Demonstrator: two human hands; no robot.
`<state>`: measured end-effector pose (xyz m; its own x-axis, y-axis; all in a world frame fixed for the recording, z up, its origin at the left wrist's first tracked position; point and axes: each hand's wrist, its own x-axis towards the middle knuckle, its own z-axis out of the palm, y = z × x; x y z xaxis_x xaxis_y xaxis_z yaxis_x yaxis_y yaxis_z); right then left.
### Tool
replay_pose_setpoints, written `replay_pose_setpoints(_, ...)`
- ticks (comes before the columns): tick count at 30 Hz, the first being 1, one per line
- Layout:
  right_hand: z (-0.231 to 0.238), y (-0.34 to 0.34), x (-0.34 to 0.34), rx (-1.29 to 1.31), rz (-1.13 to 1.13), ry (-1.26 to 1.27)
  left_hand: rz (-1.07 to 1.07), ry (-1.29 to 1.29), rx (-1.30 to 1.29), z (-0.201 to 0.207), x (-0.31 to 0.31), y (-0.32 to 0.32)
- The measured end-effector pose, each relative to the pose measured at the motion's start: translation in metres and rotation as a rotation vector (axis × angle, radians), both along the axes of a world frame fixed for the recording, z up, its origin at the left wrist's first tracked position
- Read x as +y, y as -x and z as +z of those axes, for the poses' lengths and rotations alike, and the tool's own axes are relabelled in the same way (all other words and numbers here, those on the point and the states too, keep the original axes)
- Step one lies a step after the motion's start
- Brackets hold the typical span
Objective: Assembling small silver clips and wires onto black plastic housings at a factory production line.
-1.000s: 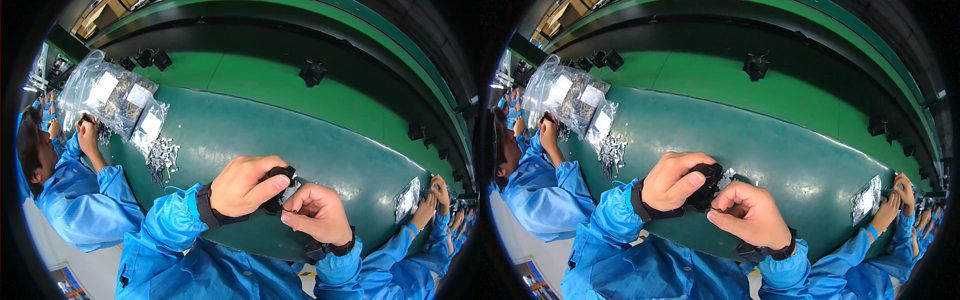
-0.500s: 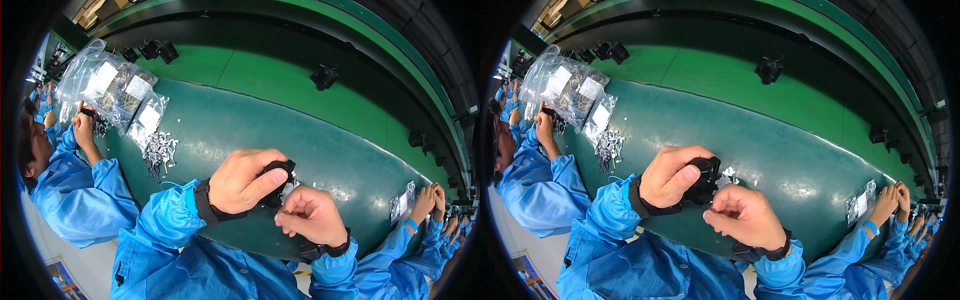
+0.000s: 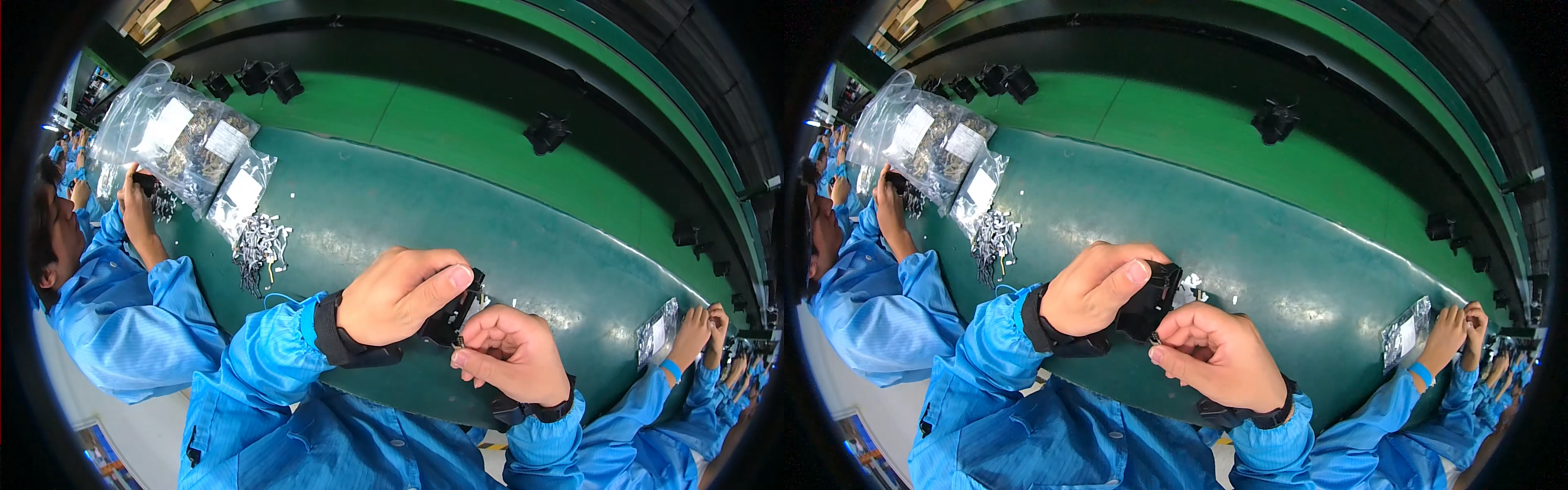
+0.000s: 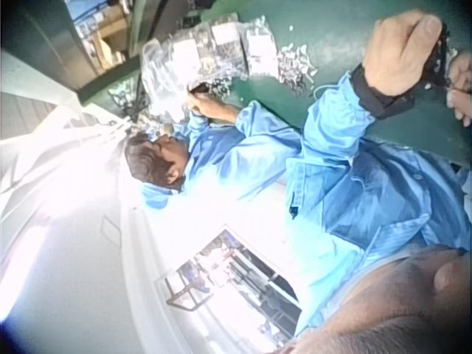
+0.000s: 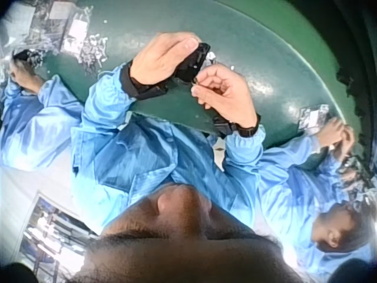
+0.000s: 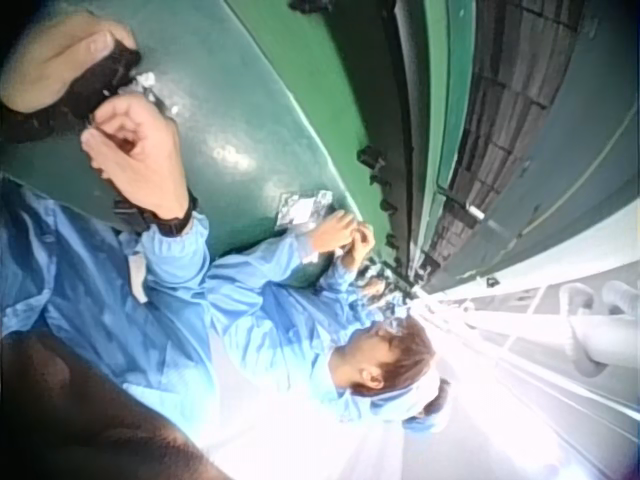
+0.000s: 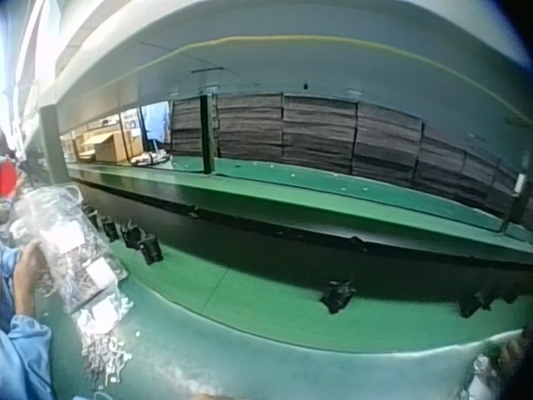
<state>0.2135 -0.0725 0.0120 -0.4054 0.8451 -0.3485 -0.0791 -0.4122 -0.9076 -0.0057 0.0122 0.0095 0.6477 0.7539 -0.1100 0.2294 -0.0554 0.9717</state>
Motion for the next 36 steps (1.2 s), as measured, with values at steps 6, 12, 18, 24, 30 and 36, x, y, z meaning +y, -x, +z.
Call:
replay_pose_setpoints(6, -0.002, 0.003, 0.0, -0.008, 0.015, 0.015, -0.023, 0.016, -0.012, -0.003, -0.003, -0.002)
replay_pose_setpoints(12, 0.0, 0.004, 0.003, -0.088, 0.09, 0.099, -0.14, 0.073, 0.147, 0.006, 0.0, -0.004)
replay_pose_setpoints(18, -0.004, 0.009, 0.002, -0.148, 0.132, 0.131, -0.188, 0.129, -0.023, -0.002, -0.003, -0.005)
replay_pose_setpoints(24, 0.009, 0.01, 0.007, -0.326, 0.212, -0.028, -0.175, 0.144, 0.07, 0.001, 0.0, -0.008)
replay_pose_setpoints(30, 0.002, -0.002, 0.009, -0.137, 0.342, -0.14, -0.204, 0.192, 0.089, 0.004, 0.006, -0.007)
replay_pose_setpoints(36, -0.001, 0.002, 0.001, -0.167, 0.301, -0.088, -0.178, 0.186, 0.047, -0.003, -0.007, -0.007)
